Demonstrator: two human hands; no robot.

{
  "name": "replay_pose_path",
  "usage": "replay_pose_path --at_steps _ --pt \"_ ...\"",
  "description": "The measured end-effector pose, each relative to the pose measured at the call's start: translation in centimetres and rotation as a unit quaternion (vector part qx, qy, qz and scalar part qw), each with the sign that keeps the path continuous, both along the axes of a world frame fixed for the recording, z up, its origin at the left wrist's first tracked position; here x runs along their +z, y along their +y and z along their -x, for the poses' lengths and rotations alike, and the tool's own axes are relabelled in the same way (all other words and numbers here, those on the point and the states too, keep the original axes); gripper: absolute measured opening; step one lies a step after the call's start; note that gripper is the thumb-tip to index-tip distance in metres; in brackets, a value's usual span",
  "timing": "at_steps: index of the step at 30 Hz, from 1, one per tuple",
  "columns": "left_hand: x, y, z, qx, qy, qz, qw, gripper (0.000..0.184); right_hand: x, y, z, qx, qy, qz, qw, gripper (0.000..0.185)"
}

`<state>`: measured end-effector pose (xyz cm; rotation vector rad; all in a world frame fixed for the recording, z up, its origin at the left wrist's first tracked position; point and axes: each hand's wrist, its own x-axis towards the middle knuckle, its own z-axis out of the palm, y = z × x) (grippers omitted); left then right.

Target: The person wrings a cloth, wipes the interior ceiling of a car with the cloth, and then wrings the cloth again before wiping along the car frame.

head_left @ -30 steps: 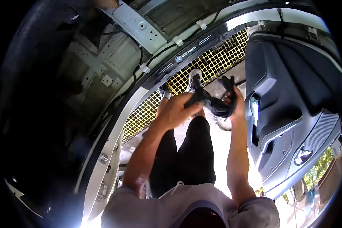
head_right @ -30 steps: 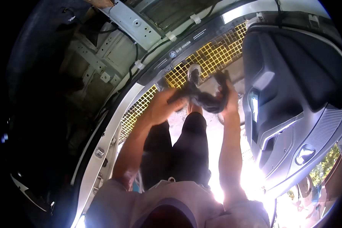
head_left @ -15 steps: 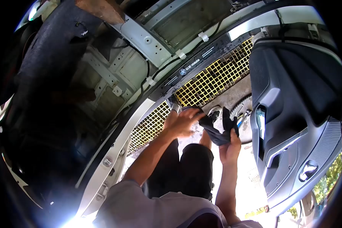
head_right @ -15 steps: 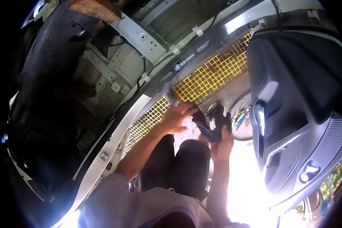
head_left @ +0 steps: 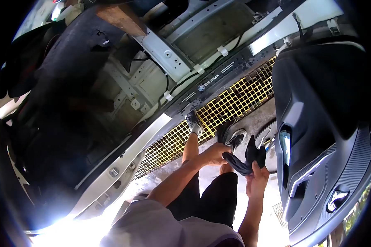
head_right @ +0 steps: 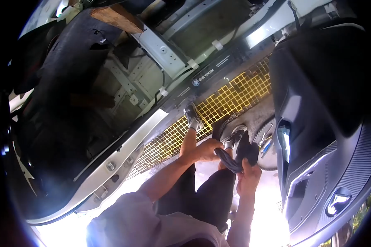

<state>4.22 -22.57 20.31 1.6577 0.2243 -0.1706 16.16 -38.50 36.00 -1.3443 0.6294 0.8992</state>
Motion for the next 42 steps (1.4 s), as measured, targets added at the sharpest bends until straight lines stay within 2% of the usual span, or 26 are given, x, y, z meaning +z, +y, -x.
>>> replay_pose_path --at_steps 2,5,6,8,9,10,12,14,15,18,20,21,23,25,26,27,28,29,30,31,32,34,36,38,39,42 --pt "-1.7 -1.0 0.3 -0.023 0.004 -0.002 1.000 0.033 -0.4 -0.6 0.1 -0.010 -0.004 0.013 1.000 0.027" --pt "-0.4 -1.2 -0.3 -0.031 0.046 -0.054 0.997 0.032 -0.8 -0.5 0.0 -0.040 -0.035 0.055 0.997 0.020" --pt "0.8 -0.9 -0.5 -0.033 0.097 -0.012 0.995 0.029 -0.8 0.3 -0.3 -0.046 -0.060 0.087 0.993 0.016" --pt "3.1 -0.6 -0.8 -0.038 0.194 0.071 0.978 0.026 -2.5 -2.0 -0.9 -0.039 -0.025 0.101 0.994 0.022" --pt "1.6 -2.4 0.6 -0.029 0.134 0.058 0.989 0.028 -2.9 -1.9 -1.3 -0.048 -0.006 0.099 0.994 0.024" --pt "3.2 -2.1 0.5 -0.060 0.154 0.092 0.982 0.039 -3.4 -2.1 -1.6 -0.056 0.014 0.097 0.994 0.026" --pt "5.4 -2.0 0.7 -0.047 0.038 0.062 0.996 0.042 -6.8 -4.3 -1.1 -0.027 0.077 0.049 0.995 0.032" --pt "9.1 -2.3 0.1 -0.002 -0.008 0.120 0.993 0.034 -9.4 -4.5 -0.6 -0.030 0.135 0.004 0.990 0.034" --pt "10.8 -2.3 -0.4 -0.020 -0.039 0.118 0.992 0.029 -10.7 -5.1 -0.2 -0.024 0.231 -0.027 0.972 0.036" --pt "12.6 -4.8 0.0 -0.099 -0.022 0.068 0.993 0.039 -9.1 -0.5 0.2 -0.040 0.342 -0.026 0.938 0.042" --pt "13.1 -6.8 0.6 -0.094 -0.031 0.093 0.991 0.043 -6.4 1.7 0.6 -0.038 0.366 -0.059 0.928 0.043" --pt "13.7 -7.1 0.5 -0.077 -0.066 0.075 0.992 0.040 -6.6 2.3 0.4 -0.060 0.364 -0.060 0.927 0.042" --pt "14.1 -6.9 0.6 -0.076 -0.035 0.122 0.989 0.038 -6.3 2.7 -0.1 -0.031 0.343 -0.058 0.937 0.033" --pt "14.1 -6.9 0.8 -0.053 -0.019 0.167 0.984 0.038 -7.4 1.8 -0.1 0.031 0.238 -0.065 0.969 0.032" --pt "13.5 -6.8 1.3 -0.024 0.000 0.176 0.984 0.038 -8.6 1.0 -0.1 0.062 0.184 -0.070 0.978 0.032" --pt "13.4 -5.8 1.7 0.007 0.018 0.185 0.983 0.039 -10.8 -2.3 -0.1 0.116 0.195 -0.074 0.971 0.042" --pt "13.1 -5.2 1.8 0.037 0.037 0.193 0.980 0.040 -10.2 -1.5 0.0 0.069 0.173 -0.060 0.981 0.043" --pt "11.3 -5.5 1.7 0.145 -0.051 0.110 0.982 0.040 -9.4 -0.9 0.5 0.021 0.151 -0.044 0.987 0.043" --pt "11.2 -4.7 1.9 0.190 0.084 0.268 0.941 0.043 -7.9 -0.1 0.8 -0.025 0.130 -0.025 0.991 0.044" --pt "8.6 -5.2 2.0 0.285 0.113 0.367 0.878 0.043 -6.4 0.5 0.5 -0.026 0.138 -0.066 0.988 0.043" --pt "5.8 -4.8 2.2 0.325 0.158 0.319 0.876 0.037 -5.6 0.9 0.6 -0.055 0.150 -0.068 0.985 0.042" --pt "7.7 -0.4 -1.3 0.376 0.252 0.496 0.741 0.033 -4.4 1.7 1.1 -0.116 0.172 -0.074 0.975 0.041" --pt "7.9 -0.3 -3.0 0.413 0.263 0.530 0.692 0.034 -3.2 3.3 1.8 -0.096 0.170 -0.060 0.979 0.046" --pt "6.2 -1.1 -2.7 0.399 0.272 0.559 0.674 0.038 -2.8 4.5 2.4 -0.066 0.147 -0.033 0.986 0.047" --pt "6.0 -1.1 -2.7 0.392 0.278 0.573 0.663 0.044 -3.0 4.6 2.7 -0.046 0.136 -0.013 0.990 0.044" --pt "6.0 -2.0 -2.9 0.414 0.244 0.599 0.640 0.067 -3.9 4.2 3.4 -0.054 0.160 -0.085 0.982 0.041"
